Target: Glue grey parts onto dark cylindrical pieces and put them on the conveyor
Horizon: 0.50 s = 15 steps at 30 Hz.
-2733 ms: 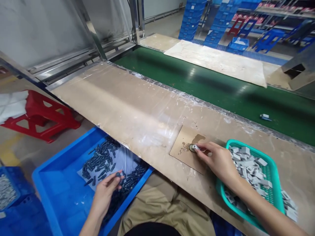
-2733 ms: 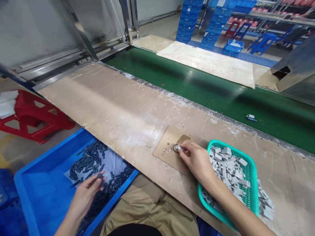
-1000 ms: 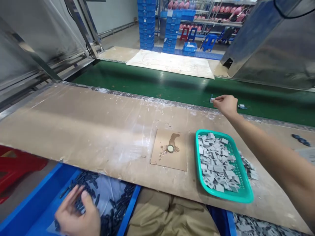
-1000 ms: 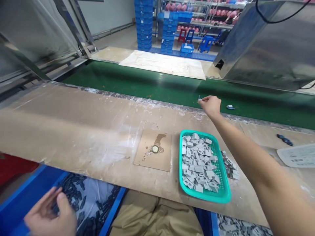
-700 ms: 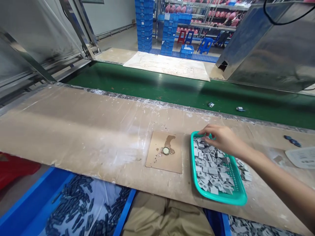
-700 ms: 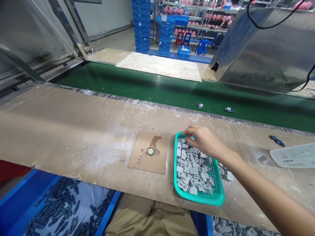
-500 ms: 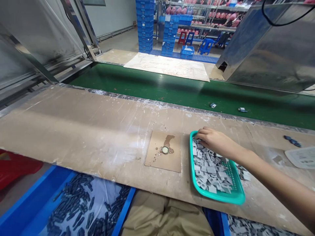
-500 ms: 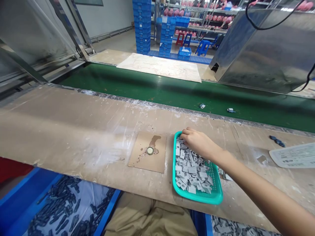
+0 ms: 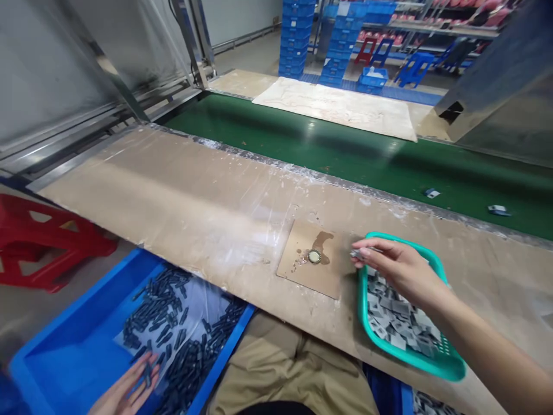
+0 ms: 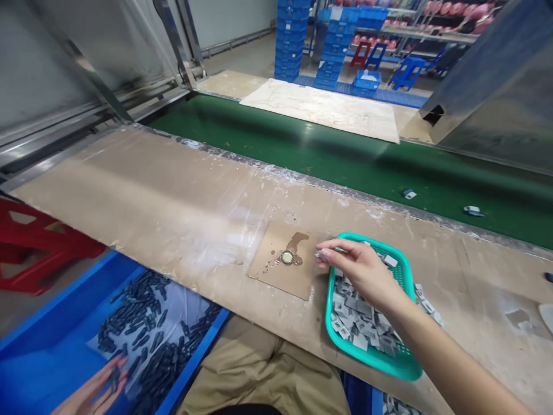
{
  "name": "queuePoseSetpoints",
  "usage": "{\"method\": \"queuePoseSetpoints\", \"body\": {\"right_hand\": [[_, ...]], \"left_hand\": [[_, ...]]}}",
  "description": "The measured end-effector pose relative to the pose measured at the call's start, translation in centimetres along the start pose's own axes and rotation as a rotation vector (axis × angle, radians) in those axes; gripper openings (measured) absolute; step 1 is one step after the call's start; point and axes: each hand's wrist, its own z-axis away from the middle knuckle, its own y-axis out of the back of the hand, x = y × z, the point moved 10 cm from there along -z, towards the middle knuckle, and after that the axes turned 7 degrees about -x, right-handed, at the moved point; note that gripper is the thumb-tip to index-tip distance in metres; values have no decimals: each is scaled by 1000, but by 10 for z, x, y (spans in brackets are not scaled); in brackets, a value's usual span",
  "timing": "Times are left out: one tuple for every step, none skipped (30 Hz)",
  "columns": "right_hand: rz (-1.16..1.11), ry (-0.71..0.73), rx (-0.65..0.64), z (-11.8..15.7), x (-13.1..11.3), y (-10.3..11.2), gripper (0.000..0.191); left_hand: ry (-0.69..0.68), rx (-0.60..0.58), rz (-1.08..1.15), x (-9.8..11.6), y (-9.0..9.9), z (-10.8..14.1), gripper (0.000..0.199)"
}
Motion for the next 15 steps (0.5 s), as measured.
{"method": "queuePoseSetpoints", "body": {"right_hand": [[102, 49, 8, -3, -5, -9, 28], [214, 106, 12, -5, -11, -18, 27], [323, 162, 14, -7, -16, -28, 27], [421, 215, 18, -9, -20, -37, 28], [508, 260, 26, -11, -23, -45, 27], [586, 291, 26, -13, -24, -52, 26], [654, 305, 23, -15, -23, -58, 25], [710, 309, 22, -17, -21, -62, 24], [756, 311, 25, -19, -20, -65, 25], [793, 316, 26, -21, -18, -67, 25], [822, 324, 30, -22, -17, -69, 25], [840, 332, 31, -23, -16, -70, 24], [849, 336, 33, -24, -16, -70, 23], [845, 333, 32, -24, -15, -69, 23], [826, 320, 37, -24, -15, -68, 22]], "left_hand": [[72, -43, 112, 1, -19, 10, 48], [110, -80, 228, 6, -40, 21, 46], [134, -127, 335, 10, -62, 32, 47], [152, -166, 417, 14, -83, 42, 46], [173, -207, 477, 16, -104, 52, 44], [196, -245, 519, 15, -124, 62, 42], [226, -280, 542, 12, -142, 71, 38], [254, -319, 549, 8, -159, 79, 35], [272, -365, 548, 4, -175, 86, 32], [278, -417, 546, 1, -190, 93, 28], [266, -475, 547, 0, -204, 98, 24], [237, -538, 549, 2, -217, 103, 21], [198, -599, 548, 4, -229, 107, 20], [156, -648, 543, 8, -238, 111, 21], [123, -686, 533, 12, -247, 114, 23]]}}
